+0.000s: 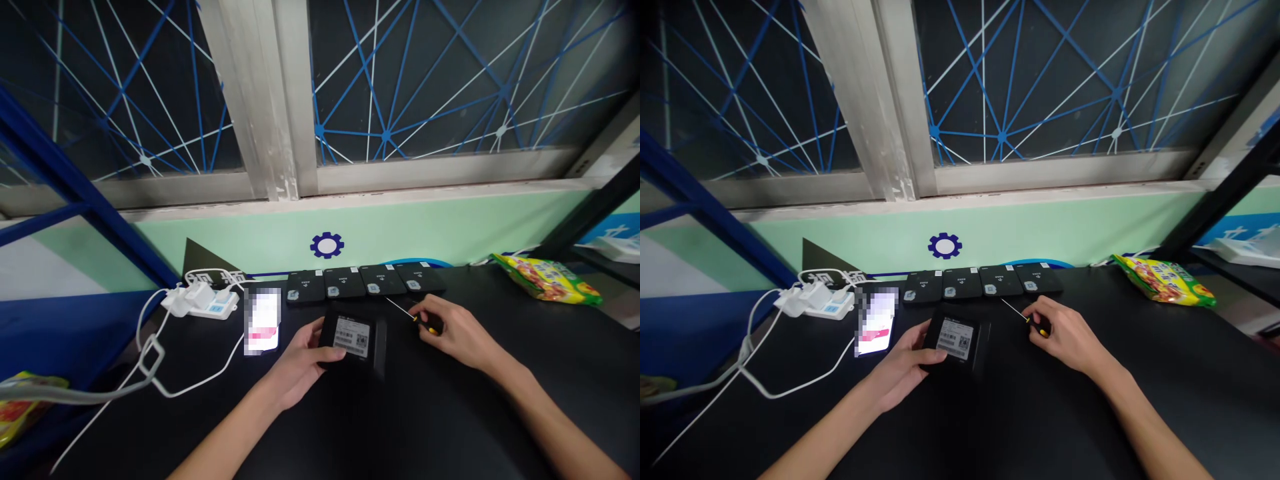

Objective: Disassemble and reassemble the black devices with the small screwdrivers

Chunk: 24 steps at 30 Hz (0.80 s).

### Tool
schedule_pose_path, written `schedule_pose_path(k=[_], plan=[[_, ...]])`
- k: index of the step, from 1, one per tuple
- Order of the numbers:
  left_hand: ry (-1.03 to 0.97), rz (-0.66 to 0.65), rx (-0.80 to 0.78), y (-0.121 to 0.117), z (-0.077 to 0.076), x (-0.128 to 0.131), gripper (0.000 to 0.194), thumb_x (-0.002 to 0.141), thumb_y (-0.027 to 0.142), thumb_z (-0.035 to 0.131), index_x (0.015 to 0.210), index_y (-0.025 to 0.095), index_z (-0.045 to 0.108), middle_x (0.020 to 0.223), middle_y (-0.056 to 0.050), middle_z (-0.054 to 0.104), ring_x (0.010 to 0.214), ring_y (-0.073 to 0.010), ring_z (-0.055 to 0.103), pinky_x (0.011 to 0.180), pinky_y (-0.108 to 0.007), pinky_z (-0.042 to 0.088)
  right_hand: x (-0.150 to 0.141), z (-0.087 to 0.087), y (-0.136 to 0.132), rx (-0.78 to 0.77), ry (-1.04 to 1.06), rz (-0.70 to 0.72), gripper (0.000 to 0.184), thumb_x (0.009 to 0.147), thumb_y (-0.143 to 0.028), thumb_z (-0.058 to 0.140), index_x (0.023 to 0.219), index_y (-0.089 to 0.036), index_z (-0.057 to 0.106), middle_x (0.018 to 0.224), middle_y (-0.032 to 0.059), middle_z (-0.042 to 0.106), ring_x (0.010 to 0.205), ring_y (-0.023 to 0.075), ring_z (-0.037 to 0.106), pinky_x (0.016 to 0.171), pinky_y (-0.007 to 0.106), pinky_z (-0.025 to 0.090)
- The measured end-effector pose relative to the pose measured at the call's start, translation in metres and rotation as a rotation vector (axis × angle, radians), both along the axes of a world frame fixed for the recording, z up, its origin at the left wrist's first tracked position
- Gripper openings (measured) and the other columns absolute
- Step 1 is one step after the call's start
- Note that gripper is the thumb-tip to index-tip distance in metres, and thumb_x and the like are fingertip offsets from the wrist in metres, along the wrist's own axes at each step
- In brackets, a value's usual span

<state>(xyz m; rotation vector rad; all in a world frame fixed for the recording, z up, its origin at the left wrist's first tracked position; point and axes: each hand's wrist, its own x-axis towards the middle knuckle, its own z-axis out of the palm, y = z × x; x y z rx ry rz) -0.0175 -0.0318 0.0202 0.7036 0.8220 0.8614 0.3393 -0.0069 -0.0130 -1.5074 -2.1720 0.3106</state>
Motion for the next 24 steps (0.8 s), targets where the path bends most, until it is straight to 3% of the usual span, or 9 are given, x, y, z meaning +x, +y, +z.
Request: schedule_pose_path(k=[6, 12, 19, 24], plan=[[-0.009, 0.006, 0.075, -0.0003, 0.0011, 0.0014, 0.057, 0.073, 0.007, 0.095, 0.124, 0.021, 0.073, 0.12, -0.009, 0.079, 0.115, -0.0252, 0.072, 0.095, -0.031, 0.053, 0.0071, 0.0015, -0.0007, -0.049, -0.077, -0.015, 0.027, 0.084, -0.021, 0.063, 0.107, -0.027, 0.075, 0.091, 0.0004, 0.068, 0.064, 0.0169, 0.065, 0.064, 0.031, 0.047], [0.064, 0.06, 0.101, -0.0015, 0.0032, 0.0036, 0.062, 0.075, 0.013, 0.096, 0.13, 0.025, 0.07, 0.129, -0.01, 0.077, 0.128, -0.0312, 0.068, 0.105, -0.038, 0.05, 0.0092, 0.0, -0.0019, -0.007, -0.206, -0.092, 0.022, 0.086, -0.025, 0.063, 0.105, -0.027, 0.074, 0.096, 0.0005, 0.071, 0.064, 0.0173, 0.066, 0.063, 0.032, 0.044], [0.133, 0.109, 0.165, -0.0026, 0.0024, 0.0055, 0.067, 0.081, 0.027, 0.096, 0.139, 0.026, 0.064, 0.132, -0.012, 0.076, 0.132, -0.0353, 0.066, 0.114, -0.048, 0.046, 0.005, -0.0005, -0.004, 0.053, -0.238, -0.089, 0.02, 0.087, -0.025, 0.064, 0.107, -0.026, 0.069, 0.094, 0.004, 0.069, 0.086, 0.0252, 0.068, 0.072, 0.035, 0.049], [0.161, 0.125, 0.166, -0.0012, 0.0021, 0.0042, 0.067, 0.08, 0.028, 0.097, 0.139, 0.027, 0.064, 0.129, -0.011, 0.077, 0.131, -0.0348, 0.066, 0.114, -0.048, 0.045, 0.0055, -0.0015, -0.0036, 0.045, -0.217, -0.047, 0.015, 0.094, -0.029, 0.061, 0.107, -0.026, 0.067, 0.095, 0.0057, 0.067, 0.091, 0.0269, 0.066, 0.074, 0.037, 0.051]])
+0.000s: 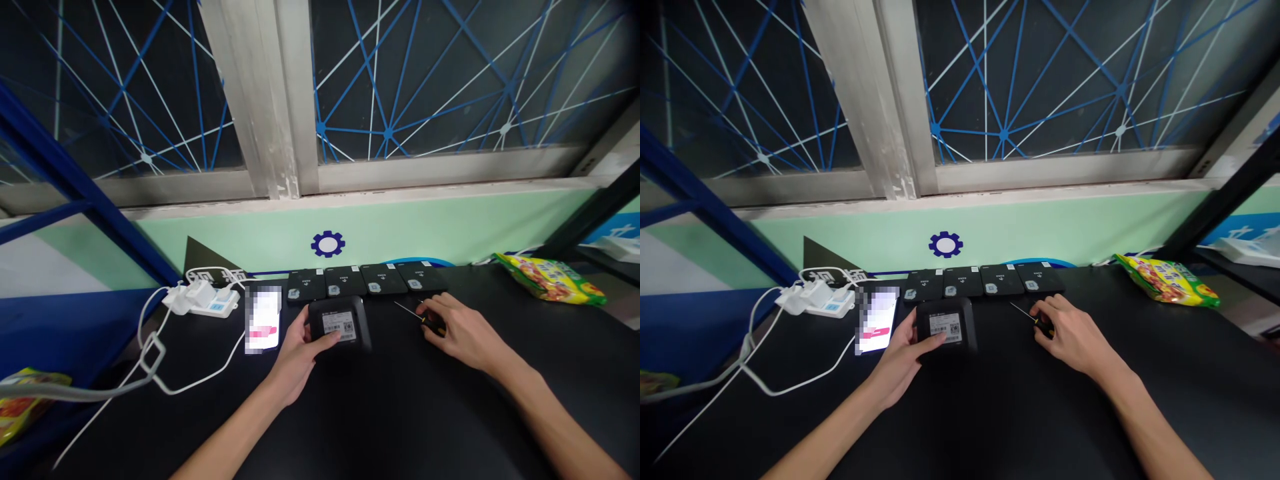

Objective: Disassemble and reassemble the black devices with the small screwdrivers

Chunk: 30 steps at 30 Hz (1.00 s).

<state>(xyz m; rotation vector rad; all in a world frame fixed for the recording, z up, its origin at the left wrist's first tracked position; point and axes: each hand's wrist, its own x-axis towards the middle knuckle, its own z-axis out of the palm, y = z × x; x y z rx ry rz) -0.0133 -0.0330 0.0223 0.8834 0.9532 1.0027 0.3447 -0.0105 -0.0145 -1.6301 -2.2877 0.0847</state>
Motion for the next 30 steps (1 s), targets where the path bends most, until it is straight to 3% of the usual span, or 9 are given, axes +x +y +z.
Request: schedule_pose_path(k=[11, 15, 18, 20, 24, 27, 30], plan=[[-0.01, -0.018, 0.014, 0.0, 0.0, 0.002, 0.064, 0.083, 0.028, 0.096, 0.139, 0.025, 0.065, 0.128, -0.012, 0.077, 0.128, -0.0338, 0.068, 0.112, -0.046, 0.047, -0.002, 0.004, 0.001, 0.013, 0.108, 0.025, 0.016, 0.103, -0.038, 0.057, 0.105, -0.026, 0.068, 0.095, 0.0083, 0.066, 0.092, 0.0293, 0.063, 0.082, 0.043, 0.054], [-0.017, -0.01, -0.006, 0.0, 0.0, 0.003, 0.067, 0.083, 0.027, 0.096, 0.141, 0.025, 0.064, 0.131, -0.012, 0.076, 0.132, -0.0344, 0.066, 0.113, -0.046, 0.047, -0.008, 0.01, -0.002, 0.108, 0.171, 0.047, 0.019, 0.106, -0.038, 0.056, 0.109, -0.025, 0.07, 0.102, 0.0113, 0.067, 0.096, 0.032, 0.062, 0.088, 0.047, 0.053], [-0.026, -0.024, -0.026, -0.002, 0.0, 0.004, 0.066, 0.083, 0.028, 0.095, 0.141, 0.027, 0.063, 0.13, -0.011, 0.077, 0.13, -0.0327, 0.068, 0.112, -0.044, 0.047, -0.028, 0.015, -0.011, 0.179, 0.288, 0.059, 0.022, 0.108, -0.036, 0.052, 0.11, -0.024, 0.07, 0.101, 0.0125, 0.068, 0.095, 0.0325, 0.063, 0.087, 0.047, 0.051], [-0.036, -0.041, -0.029, -0.004, 0.0, 0.005, 0.066, 0.084, 0.028, 0.095, 0.142, 0.027, 0.063, 0.129, -0.01, 0.078, 0.128, -0.0313, 0.069, 0.11, -0.041, 0.049, -0.05, 0.019, -0.021, 0.067, 0.429, 0.112, 0.025, 0.111, -0.037, 0.049, 0.116, -0.024, 0.069, 0.103, 0.0113, 0.07, 0.093, 0.0298, 0.066, 0.085, 0.043, 0.051], [-0.054, -0.053, -0.008, -0.006, 0.001, 0.008, 0.064, 0.084, 0.028, 0.095, 0.14, 0.026, 0.064, 0.127, -0.01, 0.079, 0.125, -0.0305, 0.071, 0.107, -0.04, 0.051, -0.092, 0.023, -0.036, -0.385, 0.715, 0.262, 0.037, 0.112, -0.048, 0.051, 0.141, -0.025, 0.058, 0.097, 0.0048, 0.073, 0.083, 0.025, 0.067, 0.075, 0.036, 0.052], [-0.054, -0.037, 0.012, -0.005, 0.003, 0.007, 0.061, 0.084, 0.028, 0.095, 0.137, 0.027, 0.066, 0.126, -0.009, 0.079, 0.126, -0.0303, 0.071, 0.108, -0.04, 0.051, -0.109, 0.023, -0.039, -0.372, 0.806, 0.298, 0.037, 0.11, -0.052, 0.053, 0.135, -0.026, 0.059, 0.096, 0.0045, 0.073, 0.084, 0.0251, 0.066, 0.074, 0.035, 0.052], [-0.049, -0.015, 0.048, -0.004, 0.004, 0.006, 0.056, 0.082, 0.026, 0.096, 0.131, 0.025, 0.068, 0.124, -0.009, 0.08, 0.127, -0.0306, 0.07, 0.11, -0.04, 0.05, -0.116, 0.019, -0.034, -0.284, 0.774, 0.245, 0.03, 0.111, -0.053, 0.048, 0.118, -0.027, 0.061, 0.085, 0.0025, 0.069, 0.073, 0.0232, 0.062, 0.07, 0.033, 0.047]])
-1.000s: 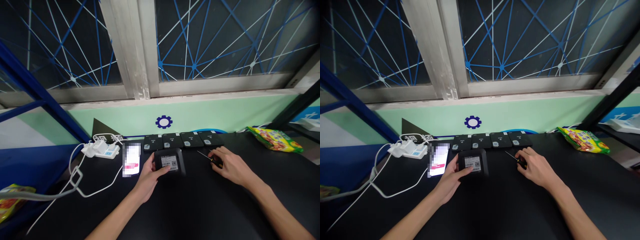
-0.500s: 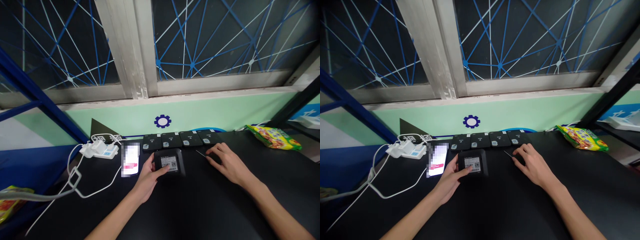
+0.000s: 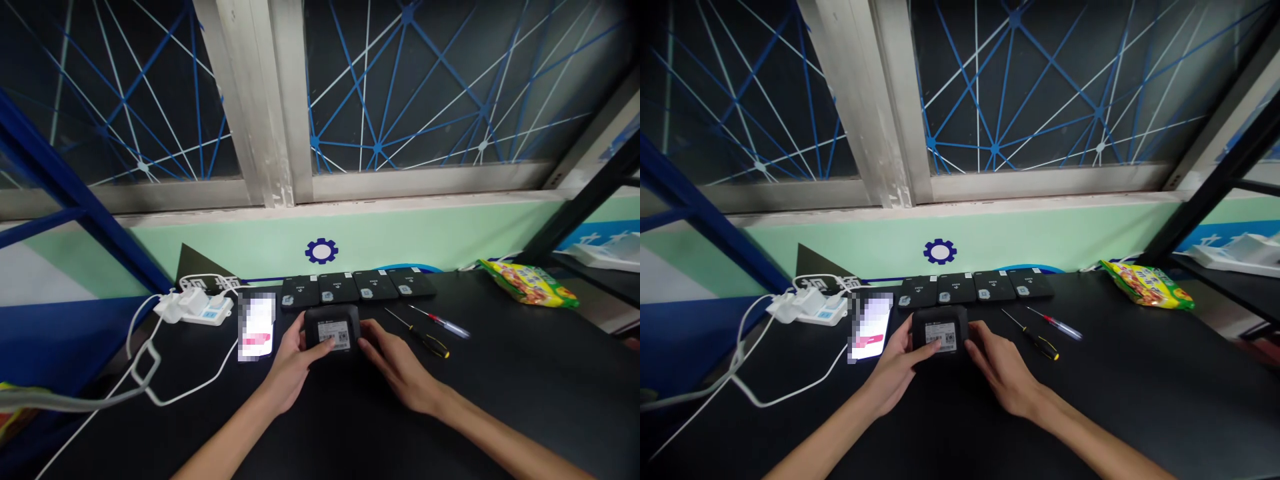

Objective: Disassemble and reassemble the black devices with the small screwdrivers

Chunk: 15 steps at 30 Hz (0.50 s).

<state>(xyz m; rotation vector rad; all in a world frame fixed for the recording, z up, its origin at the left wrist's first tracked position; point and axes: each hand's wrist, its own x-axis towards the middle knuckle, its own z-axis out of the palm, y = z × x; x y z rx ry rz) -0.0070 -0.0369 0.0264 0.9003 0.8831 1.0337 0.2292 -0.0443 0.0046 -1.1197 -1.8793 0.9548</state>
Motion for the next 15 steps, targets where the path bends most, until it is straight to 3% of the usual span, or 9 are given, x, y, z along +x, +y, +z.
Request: schedule_pose_path(k=[3, 6, 9, 11, 15], plan=[[-0.01, 0.002, -0.003, -0.001, 0.0, 0.001, 0.058, 0.079, 0.026, 0.097, 0.13, 0.025, 0.07, 0.124, -0.01, 0.08, 0.125, -0.0317, 0.071, 0.111, -0.042, 0.05, -0.001, -0.005, 0.01, 0.019, -0.038, -0.128, 0.041, 0.114, -0.055, 0.038, 0.093, -0.025, 0.056, 0.071, -0.0003, 0.058, 0.06, 0.0196, 0.051, 0.062, 0.032, 0.039], [-0.023, 0.004, -0.004, -0.002, 0.0, 0.003, 0.062, 0.076, 0.025, 0.099, 0.132, 0.025, 0.071, 0.125, -0.011, 0.079, 0.125, -0.0323, 0.071, 0.112, -0.044, 0.05, 0.002, -0.009, 0.019, 0.047, 0.037, -0.296, 0.049, 0.113, -0.06, 0.038, 0.081, -0.024, 0.05, 0.068, -0.0009, 0.052, 0.061, 0.0185, 0.048, 0.06, 0.031, 0.036], [-0.019, 0.003, 0.001, -0.001, -0.001, 0.003, 0.061, 0.076, 0.026, 0.1, 0.13, 0.024, 0.071, 0.124, -0.011, 0.08, 0.125, -0.0327, 0.071, 0.111, -0.044, 0.05, 0.007, -0.012, 0.023, 0.051, 0.083, -0.292, 0.052, 0.113, -0.06, 0.039, 0.079, -0.023, 0.053, 0.071, 0.0002, 0.054, 0.066, 0.0188, 0.049, 0.063, 0.031, 0.038], [-0.003, 0.008, 0.011, 0.0, -0.002, 0.002, 0.06, 0.077, 0.027, 0.099, 0.129, 0.024, 0.071, 0.123, -0.011, 0.08, 0.125, -0.0325, 0.071, 0.111, -0.043, 0.05, 0.01, -0.014, 0.021, 0.008, 0.105, -0.209, 0.05, 0.114, -0.058, 0.037, 0.087, -0.022, 0.06, 0.074, 0.0016, 0.058, 0.068, 0.0193, 0.051, 0.065, 0.031, 0.04], [0.026, 0.015, 0.042, 0.002, -0.002, 0.002, 0.055, 0.079, 0.027, 0.097, 0.127, 0.023, 0.07, 0.125, -0.01, 0.079, 0.124, -0.0312, 0.07, 0.11, -0.04, 0.05, 0.008, -0.015, 0.015, -0.141, 0.205, -0.066, 0.041, 0.114, -0.056, 0.04, 0.129, -0.023, 0.061, 0.082, 0.0009, 0.061, 0.064, 0.0174, 0.049, 0.059, 0.03, 0.04]])
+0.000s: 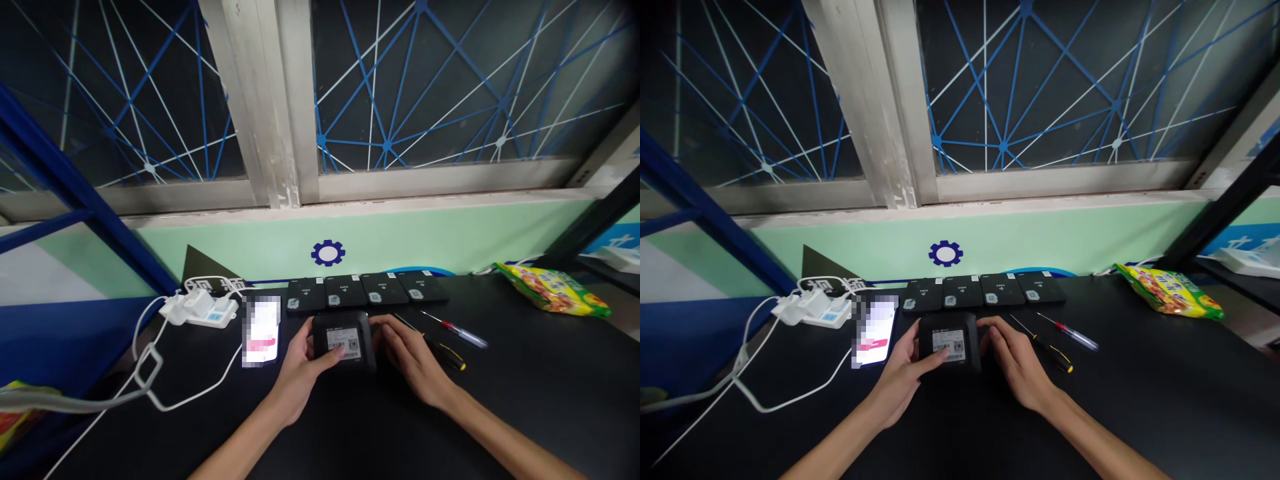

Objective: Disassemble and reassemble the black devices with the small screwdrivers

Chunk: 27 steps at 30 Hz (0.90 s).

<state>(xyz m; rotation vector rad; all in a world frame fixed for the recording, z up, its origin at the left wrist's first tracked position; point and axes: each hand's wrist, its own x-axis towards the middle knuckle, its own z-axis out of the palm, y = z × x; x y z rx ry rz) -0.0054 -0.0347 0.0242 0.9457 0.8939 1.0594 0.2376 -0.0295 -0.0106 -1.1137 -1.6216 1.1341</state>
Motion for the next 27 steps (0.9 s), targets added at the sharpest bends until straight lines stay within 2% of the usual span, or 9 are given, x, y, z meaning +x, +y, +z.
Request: schedule_pose_path(k=[3, 7, 13, 18, 27], plan=[[-0.009, -0.002, -0.017, -0.002, -0.001, 0.002, 0.056, 0.08, 0.027, 0.097, 0.128, 0.023, 0.07, 0.124, -0.009, 0.079, 0.123, -0.0313, 0.071, 0.107, -0.039, 0.051, -0.005, 0.001, -0.005, -0.103, 0.084, 0.136, 0.042, 0.112, -0.055, 0.049, 0.143, -0.027, 0.052, 0.088, 0.0005, 0.06, 0.064, 0.0157, 0.049, 0.056, 0.028, 0.043], [-0.104, 0.017, -0.106, -0.006, -0.003, 0.003, 0.056, 0.082, 0.029, 0.094, 0.132, 0.024, 0.07, 0.125, -0.01, 0.078, 0.125, -0.0314, 0.07, 0.105, -0.037, 0.052, -0.009, -0.002, -0.008, -0.207, 0.216, 0.253, 0.042, 0.106, -0.053, 0.062, 0.138, -0.029, 0.052, 0.098, 0.0025, 0.063, 0.072, 0.0169, 0.053, 0.056, 0.026, 0.051], [-0.187, -0.009, -0.176, -0.006, -0.001, 0.003, 0.062, 0.082, 0.025, 0.093, 0.139, 0.025, 0.07, 0.131, -0.01, 0.076, 0.131, -0.0323, 0.066, 0.115, -0.041, 0.047, -0.008, -0.011, -0.004, -0.247, 0.269, 0.252, 0.038, 0.103, -0.048, 0.07, 0.13, -0.026, 0.056, 0.098, 0.0029, 0.063, 0.074, 0.0162, 0.055, 0.054, 0.023, 0.053], [-0.199, -0.023, -0.189, -0.007, 0.001, 0.003, 0.062, 0.083, 0.024, 0.093, 0.14, 0.025, 0.07, 0.133, -0.011, 0.075, 0.132, -0.0333, 0.066, 0.116, -0.043, 0.046, -0.008, -0.017, -0.003, -0.249, 0.28, 0.225, 0.038, 0.102, -0.046, 0.071, 0.131, -0.026, 0.055, 0.095, 0.0011, 0.061, 0.07, 0.0143, 0.055, 0.05, 0.021, 0.052], [-0.202, -0.03, -0.214, -0.004, -0.005, 0.001, 0.064, 0.083, 0.025, 0.093, 0.142, 0.025, 0.069, 0.134, -0.011, 0.075, 0.132, -0.0327, 0.067, 0.113, -0.04, 0.048, -0.009, -0.013, -0.002, -0.271, 0.273, 0.235, 0.039, 0.1, -0.048, 0.072, 0.126, -0.025, 0.055, 0.094, -0.0003, 0.065, 0.053, 0.0075, 0.049, 0.041, 0.017, 0.045]])
